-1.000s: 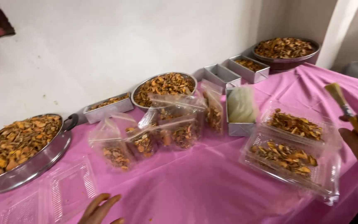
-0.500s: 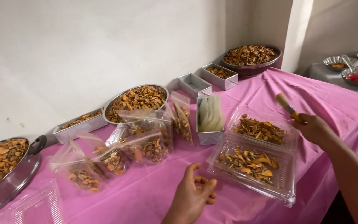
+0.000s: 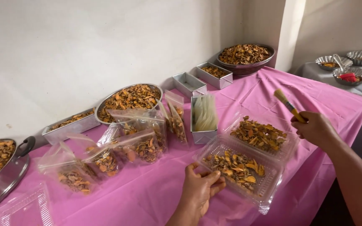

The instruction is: The person uses a small brush to arrange dried orange flower petals inside clear plastic containers on a pink tablecloth. They carefully sweep and position the petals to create a neat presentation within the containers.

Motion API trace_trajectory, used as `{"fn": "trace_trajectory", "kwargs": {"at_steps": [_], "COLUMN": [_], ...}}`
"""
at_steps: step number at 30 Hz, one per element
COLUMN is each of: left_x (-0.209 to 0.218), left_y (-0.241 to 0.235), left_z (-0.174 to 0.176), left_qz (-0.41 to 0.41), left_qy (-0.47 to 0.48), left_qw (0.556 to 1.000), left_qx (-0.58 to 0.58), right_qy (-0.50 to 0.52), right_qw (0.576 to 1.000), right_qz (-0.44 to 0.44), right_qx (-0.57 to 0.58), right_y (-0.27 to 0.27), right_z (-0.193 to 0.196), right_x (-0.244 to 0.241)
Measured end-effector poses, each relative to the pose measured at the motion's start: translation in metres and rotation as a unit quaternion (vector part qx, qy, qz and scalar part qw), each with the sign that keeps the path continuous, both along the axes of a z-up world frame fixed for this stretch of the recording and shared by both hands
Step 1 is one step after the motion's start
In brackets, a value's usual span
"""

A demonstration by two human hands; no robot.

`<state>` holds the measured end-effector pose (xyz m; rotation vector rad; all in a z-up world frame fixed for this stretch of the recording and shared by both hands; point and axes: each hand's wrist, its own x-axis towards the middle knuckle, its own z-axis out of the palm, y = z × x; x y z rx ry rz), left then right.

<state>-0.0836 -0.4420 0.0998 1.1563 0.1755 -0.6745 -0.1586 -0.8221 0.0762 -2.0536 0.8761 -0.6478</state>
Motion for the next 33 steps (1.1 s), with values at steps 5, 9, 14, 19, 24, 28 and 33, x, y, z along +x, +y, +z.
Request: {"fn": "trace_trajectory", "kwargs": {"at_steps": [5,9,14,19,24,28,33], "left_x": [-0.005,-0.008,0.001,0.011,0.021,0.022,0.033], "left_y": [-0.004,-0.006,0.001,0.05,0.156,0.241,0.326], "left_z": [0.01,0.024,0.032,0.055,0.065,0.057,0.037], "left_qz": [0.005,-0.009,-0.016,-0.037,-0.03,0.005,0.036], "left_qy": [-0.028,-0.052,-0.059,-0.053,-0.132,-0.118,-0.1], "left_qw": [1.0,0.999,0.997,0.992,0.989,0.993,0.99], "left_qx": [-0.006,0.0,-0.047,-0.109,-0.055,0.014,0.092], "right_qy": [-0.06,-0.097,-0.121,-0.14,-0.085,-0.085,-0.068], "right_qw": [0.997,0.995,0.992,0.99,0.993,0.985,0.958], "right_qz": [0.006,0.005,0.003,0.008,0.051,0.145,0.266], "right_qx": [0.04,0.026,0.023,0.022,0.067,0.026,0.081], "right_y": [0.017,0.026,0.044,0.083,0.164,0.231,0.345], "right_z": [0.024,0.041,0.071,0.092,0.084,0.024,0.001], "right_x": [-0.016,-0.023,-0.04,-0.062,-0.071,-0.053,-0.017]}}
